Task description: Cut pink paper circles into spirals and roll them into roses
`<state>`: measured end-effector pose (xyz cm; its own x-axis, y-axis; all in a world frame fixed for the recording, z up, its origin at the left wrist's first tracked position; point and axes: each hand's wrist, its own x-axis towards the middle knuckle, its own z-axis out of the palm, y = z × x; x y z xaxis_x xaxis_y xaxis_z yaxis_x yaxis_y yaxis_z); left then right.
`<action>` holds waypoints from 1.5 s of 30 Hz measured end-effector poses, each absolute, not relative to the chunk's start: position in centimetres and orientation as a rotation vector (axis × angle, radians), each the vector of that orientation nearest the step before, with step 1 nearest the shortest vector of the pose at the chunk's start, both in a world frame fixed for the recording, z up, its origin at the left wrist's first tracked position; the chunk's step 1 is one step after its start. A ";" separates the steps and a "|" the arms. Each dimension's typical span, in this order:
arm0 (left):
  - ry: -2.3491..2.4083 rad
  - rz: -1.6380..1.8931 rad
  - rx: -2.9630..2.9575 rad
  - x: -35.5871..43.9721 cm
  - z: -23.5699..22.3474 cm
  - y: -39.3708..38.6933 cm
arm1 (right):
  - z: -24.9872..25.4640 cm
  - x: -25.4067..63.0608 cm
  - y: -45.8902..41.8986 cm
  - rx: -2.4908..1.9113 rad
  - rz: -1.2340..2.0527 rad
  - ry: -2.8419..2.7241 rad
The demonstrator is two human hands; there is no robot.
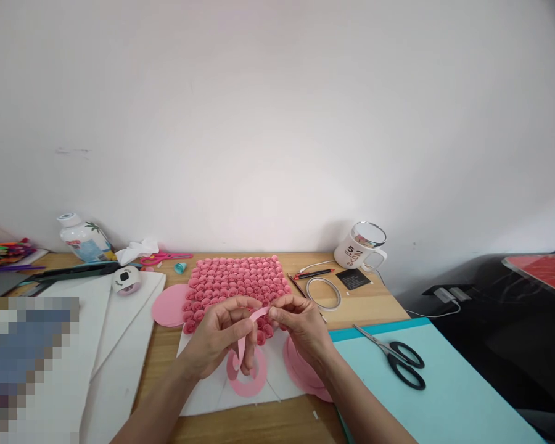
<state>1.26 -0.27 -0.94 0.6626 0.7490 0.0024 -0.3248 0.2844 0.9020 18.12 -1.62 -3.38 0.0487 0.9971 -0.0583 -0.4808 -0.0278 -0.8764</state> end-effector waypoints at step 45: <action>0.555 0.896 0.870 0.4 -0.2 0.5 | -4.0 18.8 -1.0 -0.864 1.419 -0.550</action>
